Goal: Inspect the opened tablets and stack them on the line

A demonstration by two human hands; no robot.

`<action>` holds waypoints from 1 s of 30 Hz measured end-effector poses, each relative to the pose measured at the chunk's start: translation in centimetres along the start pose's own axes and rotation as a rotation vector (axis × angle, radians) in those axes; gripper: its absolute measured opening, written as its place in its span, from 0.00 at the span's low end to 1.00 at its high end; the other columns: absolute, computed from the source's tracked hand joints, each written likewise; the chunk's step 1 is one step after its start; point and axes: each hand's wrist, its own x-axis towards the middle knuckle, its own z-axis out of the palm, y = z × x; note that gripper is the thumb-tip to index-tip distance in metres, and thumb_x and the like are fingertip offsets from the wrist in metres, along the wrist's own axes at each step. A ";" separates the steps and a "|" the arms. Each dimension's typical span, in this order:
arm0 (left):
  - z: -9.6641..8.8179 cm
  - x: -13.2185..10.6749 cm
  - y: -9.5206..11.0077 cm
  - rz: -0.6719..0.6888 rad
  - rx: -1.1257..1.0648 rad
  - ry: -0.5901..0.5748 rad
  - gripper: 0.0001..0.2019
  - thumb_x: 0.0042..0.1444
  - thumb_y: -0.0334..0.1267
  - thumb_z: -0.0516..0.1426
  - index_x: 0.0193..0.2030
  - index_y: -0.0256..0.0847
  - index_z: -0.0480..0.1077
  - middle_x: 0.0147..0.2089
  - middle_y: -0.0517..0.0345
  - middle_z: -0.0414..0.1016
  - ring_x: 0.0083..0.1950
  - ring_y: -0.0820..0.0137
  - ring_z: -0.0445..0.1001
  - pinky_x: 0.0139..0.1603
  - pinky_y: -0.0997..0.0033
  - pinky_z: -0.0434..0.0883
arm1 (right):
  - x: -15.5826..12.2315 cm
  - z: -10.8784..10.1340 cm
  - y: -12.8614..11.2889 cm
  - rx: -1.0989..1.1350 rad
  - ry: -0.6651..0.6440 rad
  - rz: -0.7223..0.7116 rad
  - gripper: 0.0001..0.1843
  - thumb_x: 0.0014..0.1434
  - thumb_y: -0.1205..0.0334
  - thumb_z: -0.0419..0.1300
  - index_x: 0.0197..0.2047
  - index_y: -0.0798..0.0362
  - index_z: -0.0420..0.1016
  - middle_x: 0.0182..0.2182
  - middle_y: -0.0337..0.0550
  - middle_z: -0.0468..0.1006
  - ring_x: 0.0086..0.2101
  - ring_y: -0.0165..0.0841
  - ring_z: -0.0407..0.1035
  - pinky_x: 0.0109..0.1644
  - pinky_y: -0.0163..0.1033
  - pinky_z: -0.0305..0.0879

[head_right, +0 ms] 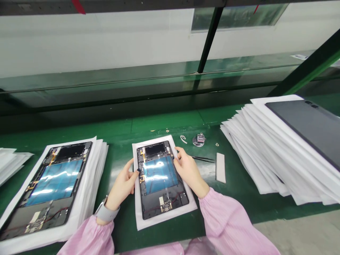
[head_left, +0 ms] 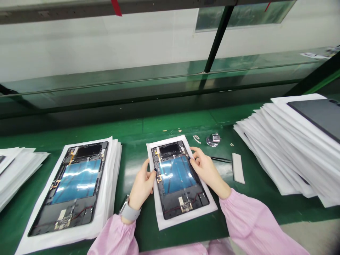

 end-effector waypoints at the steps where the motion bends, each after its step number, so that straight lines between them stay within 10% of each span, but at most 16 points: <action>1: 0.0 0.0 0.0 0.002 0.009 0.018 0.30 0.59 0.41 0.54 0.68 0.36 0.56 0.15 0.74 0.64 0.13 0.72 0.62 0.13 0.76 0.59 | 0.0 -0.1 -0.1 -0.004 0.016 0.009 0.20 0.58 0.64 0.51 0.54 0.55 0.68 0.28 0.39 0.74 0.20 0.33 0.67 0.29 0.39 0.64; 10: -0.6 -0.2 1.4 0.107 -0.185 0.164 0.16 0.55 0.37 0.53 0.51 0.39 0.65 0.15 0.75 0.60 0.17 0.74 0.57 0.20 0.76 0.56 | 1.3 -4.5 1.1 -0.371 0.461 0.075 0.22 0.61 0.60 0.52 0.57 0.57 0.70 0.41 0.53 0.73 0.35 0.44 0.70 0.39 0.47 0.68; 15: -0.8 -0.3 1.5 0.173 -0.268 0.038 0.09 0.55 0.38 0.52 0.41 0.40 0.67 0.14 0.74 0.59 0.16 0.76 0.54 0.20 0.76 0.53 | 2.4 -5.4 2.6 -0.593 0.413 0.069 0.26 0.61 0.57 0.53 0.60 0.58 0.69 0.52 0.61 0.70 0.48 0.54 0.68 0.38 0.51 0.71; 30: -0.1 -0.4 0.6 0.160 -0.358 0.000 0.03 0.59 0.39 0.51 0.36 0.44 0.63 0.16 0.72 0.62 0.17 0.76 0.54 0.18 0.77 0.53 | 2.9 -4.7 4.7 -0.522 0.450 0.040 0.20 0.62 0.58 0.53 0.54 0.56 0.73 0.48 0.55 0.77 0.46 0.51 0.70 0.47 0.53 0.72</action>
